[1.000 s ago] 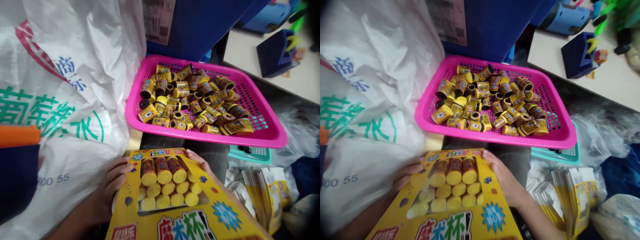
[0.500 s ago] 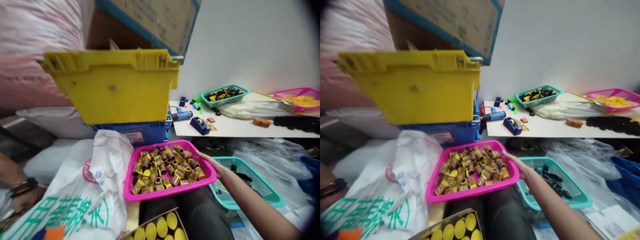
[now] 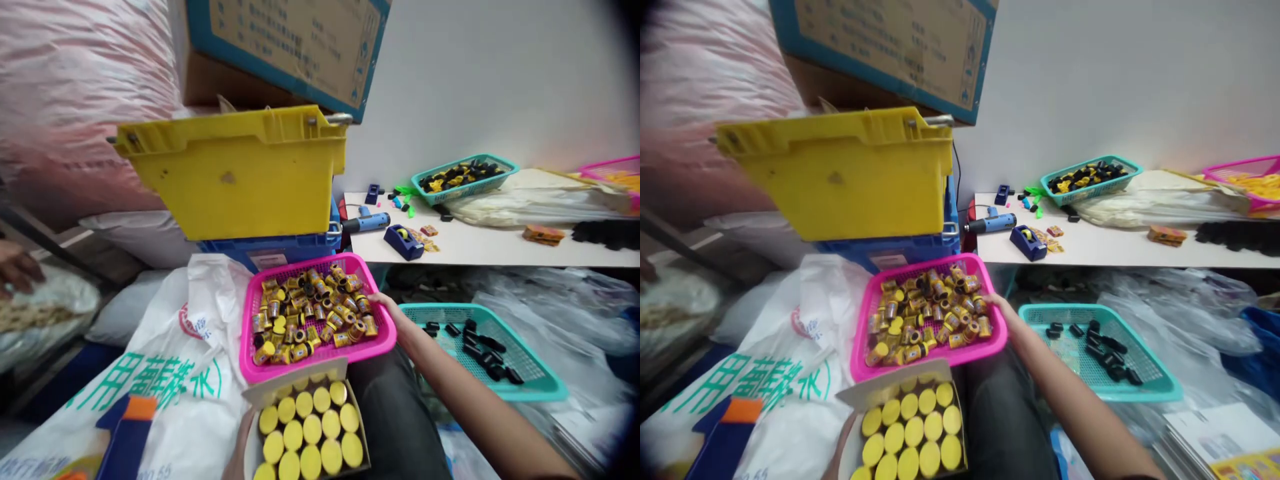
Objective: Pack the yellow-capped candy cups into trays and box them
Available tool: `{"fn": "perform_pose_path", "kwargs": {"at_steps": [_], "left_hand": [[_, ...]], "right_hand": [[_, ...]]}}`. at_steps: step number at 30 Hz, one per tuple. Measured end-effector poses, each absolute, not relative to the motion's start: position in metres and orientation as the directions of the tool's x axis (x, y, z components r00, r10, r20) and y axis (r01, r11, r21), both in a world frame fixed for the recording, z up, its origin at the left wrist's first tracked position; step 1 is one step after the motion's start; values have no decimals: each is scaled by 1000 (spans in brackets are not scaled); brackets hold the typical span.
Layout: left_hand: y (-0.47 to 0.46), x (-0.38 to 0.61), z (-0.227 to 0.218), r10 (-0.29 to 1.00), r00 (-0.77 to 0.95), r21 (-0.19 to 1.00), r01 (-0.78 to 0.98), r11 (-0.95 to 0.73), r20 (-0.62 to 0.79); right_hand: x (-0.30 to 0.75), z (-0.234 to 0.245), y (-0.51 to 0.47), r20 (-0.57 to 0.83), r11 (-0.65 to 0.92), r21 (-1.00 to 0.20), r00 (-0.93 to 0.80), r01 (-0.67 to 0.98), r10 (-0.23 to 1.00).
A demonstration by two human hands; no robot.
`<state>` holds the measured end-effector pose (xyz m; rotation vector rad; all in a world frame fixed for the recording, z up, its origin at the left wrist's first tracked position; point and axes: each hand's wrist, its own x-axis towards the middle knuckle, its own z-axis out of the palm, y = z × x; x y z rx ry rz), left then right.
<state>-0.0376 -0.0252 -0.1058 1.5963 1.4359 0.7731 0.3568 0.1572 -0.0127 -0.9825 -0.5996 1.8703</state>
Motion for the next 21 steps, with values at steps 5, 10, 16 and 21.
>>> {"fn": "perform_pose_path", "kwargs": {"at_steps": [5, 10, 16, 21], "left_hand": [[-15, -20, -89, 928, 359, 873, 479, -94, -97], [-11, -17, -80, 945, 325, 896, 431, -110, -40], [-12, -18, -79, 911, 412, 903, 379, -201, 30], [-17, -24, -75, 926, 376, 929, 352, -118, -25]], "right_hand": [[356, -28, 165, -403, -496, -708, -289, -503, 868], [372, -44, 124, 43, 99, -983, 336, -153, 941], [353, -48, -10, 156, 261, -921, -343, 288, 926], [307, -67, -30, 96, 344, -848, -521, 403, 848]]}}
